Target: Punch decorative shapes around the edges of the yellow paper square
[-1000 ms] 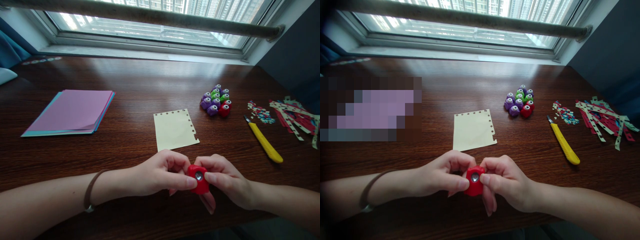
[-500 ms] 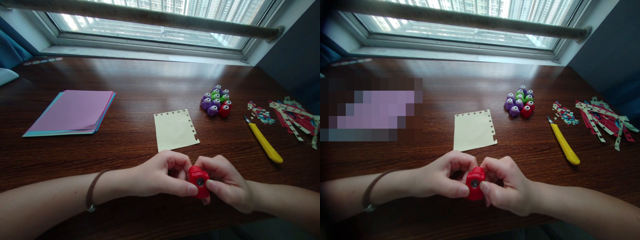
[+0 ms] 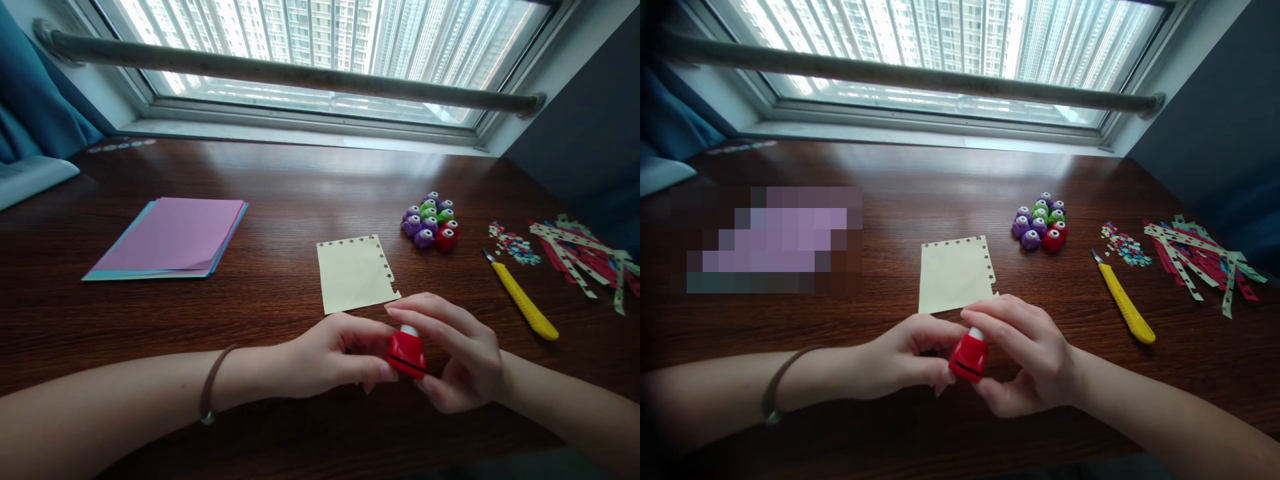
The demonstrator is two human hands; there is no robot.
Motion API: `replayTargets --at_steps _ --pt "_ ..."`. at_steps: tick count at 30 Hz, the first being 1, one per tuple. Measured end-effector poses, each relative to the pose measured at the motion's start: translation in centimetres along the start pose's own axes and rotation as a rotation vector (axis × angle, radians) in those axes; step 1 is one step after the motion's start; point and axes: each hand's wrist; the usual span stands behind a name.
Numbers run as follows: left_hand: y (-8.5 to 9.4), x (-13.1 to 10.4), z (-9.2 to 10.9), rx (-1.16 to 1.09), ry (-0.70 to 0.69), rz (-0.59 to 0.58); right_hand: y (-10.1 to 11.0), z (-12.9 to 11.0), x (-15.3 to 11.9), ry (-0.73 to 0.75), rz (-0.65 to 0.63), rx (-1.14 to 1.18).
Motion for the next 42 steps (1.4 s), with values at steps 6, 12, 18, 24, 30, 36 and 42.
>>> replayTargets --at_steps 6,12,18,24,30,36,42 --pt "-0.2 -0.1 -0.6 0.052 0.001 0.006 0.1 -0.4 0.5 -0.222 0.079 0.193" --pt "-0.4 0.0 -1.1 0.109 0.021 0.047 0.6 0.6 1.2 -0.350 0.098 0.130" --pt "-0.4 -0.4 -0.9 0.332 -0.003 0.025 4.1 5.0 1.9 -0.295 0.263 -0.580" --pt "-0.5 -0.8 -0.8 0.608 -0.174 -0.008 6.0 7.7 1.0 -0.473 0.068 -0.821" --pt "-0.8 -1.1 -0.8 0.762 -0.289 -0.025 5.6 9.2 0.0 -0.493 0.019 -0.807" --pt "-0.8 -1.2 -1.2 0.838 -0.408 -0.048 5.3 10.0 -0.5 -0.493 0.054 -0.866" --pt "-0.7 -1.1 -1.5 0.908 -0.507 -0.077 3.0 7.7 0.1 -0.269 0.159 -0.715"
Point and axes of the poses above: each hand's wrist, its own x-axis towards the middle knuckle, its own y-axis out of the back of the hand, z = x × y, and after that the axes turned 12 degrees about z, right-handed
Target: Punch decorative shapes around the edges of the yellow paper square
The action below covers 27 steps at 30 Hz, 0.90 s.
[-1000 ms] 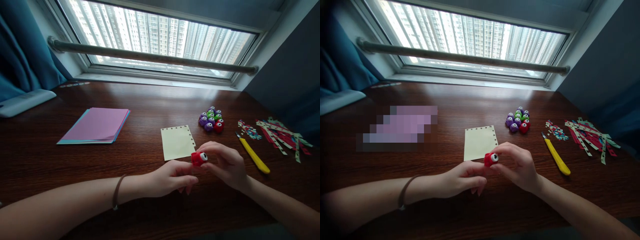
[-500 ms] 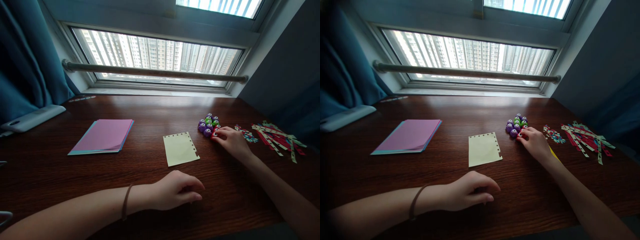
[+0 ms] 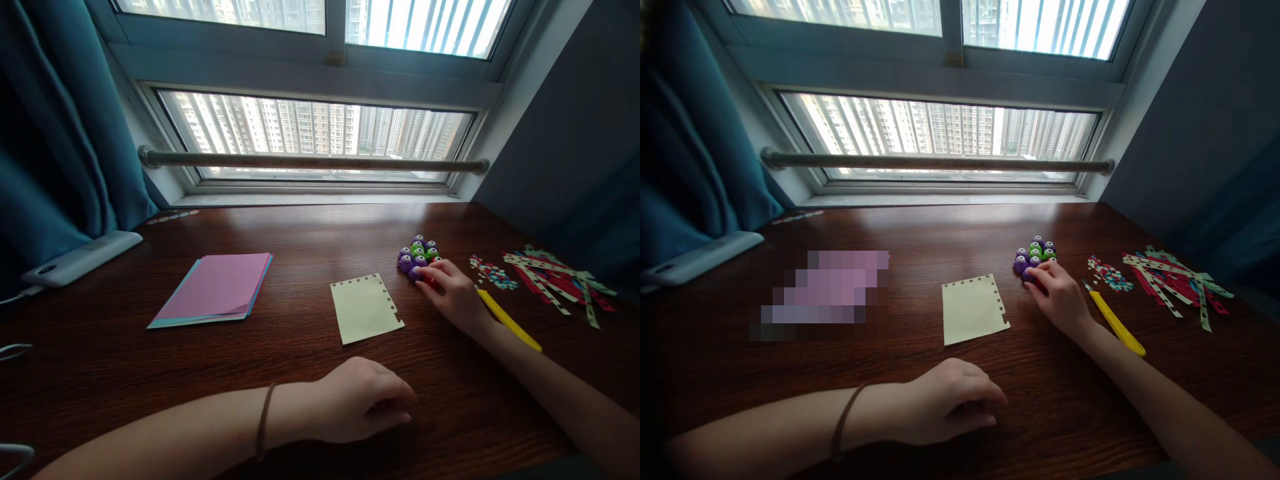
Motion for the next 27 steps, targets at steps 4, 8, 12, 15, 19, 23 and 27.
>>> replayTargets --at_steps 4,8,12,15,19,23,27 --pt "-0.4 -0.1 -0.3 0.091 -0.070 0.016 0.0 -2.9 -0.4 0.236 -0.233 0.329" --pt "-0.6 -0.2 -0.5 0.139 -0.110 0.027 0.0 -4.0 -0.7 0.373 -0.422 0.348" --pt "-0.6 -0.1 -0.5 0.130 -0.128 0.019 0.0 -3.6 -0.6 0.416 -0.451 0.286" --pt "-0.6 0.0 -0.4 0.127 -0.121 0.019 0.3 -3.3 -0.4 0.418 -0.439 0.267" --pt "-0.5 0.0 -0.3 0.126 -0.103 0.005 0.5 -3.2 -0.2 0.417 -0.424 0.287" --pt "-0.5 0.1 -0.3 0.123 -0.096 0.001 0.6 -2.8 -0.2 0.412 -0.405 0.289" --pt "-0.5 -0.1 -0.3 0.157 -0.132 0.021 0.6 -3.2 -0.5 0.462 -0.294 0.322"
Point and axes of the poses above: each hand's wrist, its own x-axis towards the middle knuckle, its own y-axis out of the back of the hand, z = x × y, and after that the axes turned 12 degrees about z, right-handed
